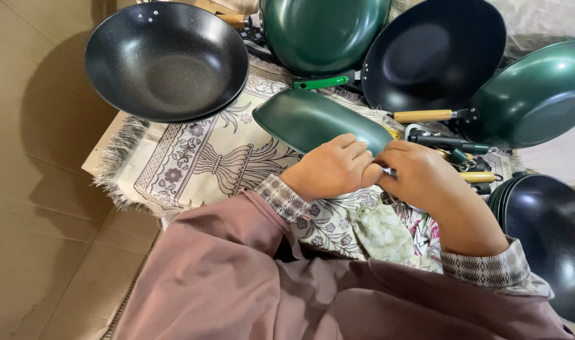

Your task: Attaching metal handle brackets to woks using a fastening tool.

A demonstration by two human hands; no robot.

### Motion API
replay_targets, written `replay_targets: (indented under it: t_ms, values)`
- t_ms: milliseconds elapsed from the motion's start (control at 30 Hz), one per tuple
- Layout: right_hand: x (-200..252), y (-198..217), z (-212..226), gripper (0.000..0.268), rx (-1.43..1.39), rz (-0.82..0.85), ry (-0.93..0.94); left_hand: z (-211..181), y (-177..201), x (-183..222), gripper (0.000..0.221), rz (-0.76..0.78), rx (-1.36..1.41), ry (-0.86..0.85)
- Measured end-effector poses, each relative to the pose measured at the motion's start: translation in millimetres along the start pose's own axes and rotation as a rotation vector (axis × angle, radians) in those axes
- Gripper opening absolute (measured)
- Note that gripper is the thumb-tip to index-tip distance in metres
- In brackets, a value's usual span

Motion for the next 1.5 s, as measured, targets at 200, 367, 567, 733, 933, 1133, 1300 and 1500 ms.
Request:
replay_targets:
  t_ms: [200, 367, 567, 733, 933, 1133, 1300, 1500]
  values:
    - [0.7, -5.2, -1.2, 0.021, -0.052, -0.012, -0.048, 0.0, 1.7, -2.4, 0.024, 0.011, 0.008, -0.001]
    - [0.8, -9.9, -2.1, 0.021, -0.075, -0.011, -0.026, -1.5, -1.6, -1.5, 0.024, 0.014, 0.022, -0.006]
    - [2.2, -11.5, -8.4, 0.020, -0.114, -0.035, -0.032, 0.9, -1.9, 1.7, 0.021, 0.033, 0.035, -0.013]
    - [6.0, -10.1, -16.9, 0.015, -0.076, -0.044, -0.039, 5.1, -2.2, 1.7, 0.019, 0.032, 0.055, -0.015]
    - [-0.8, 18.3, -6.5, 0.015, -0.319, -0.110, -0.028, 8.5, -1.3, 2.2, 0.019, 0.034, 0.059, -0.007]
    - [-3.3, 5.7, -6.8, 0.016, -0.380, -0.102, 0.050, 7.6, -2.2, 6.3, 0.017, 0.033, 0.048, -0.001]
    - [-1.8, -3.9, -12.2, 0.006, -0.369, -0.101, 0.008, 9.0, -1.1, 2.9, 0.021, 0.031, 0.056, 0.001]
    - [2.9, 10.8, -10.0, 0.018, -0.434, -0.177, 0.010, 8.5, 2.4, -1.4, 0.022, 0.024, 0.055, 0.002]
Point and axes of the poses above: each hand's wrist, its own x-axis away from the middle knuckle, its own y-axis out of the back of the hand, z = x × y, the point moved 7 cm from there along -x, towards the middle knuckle, and after that the axes turned 2 degrees about z, right-handed, at the moved point
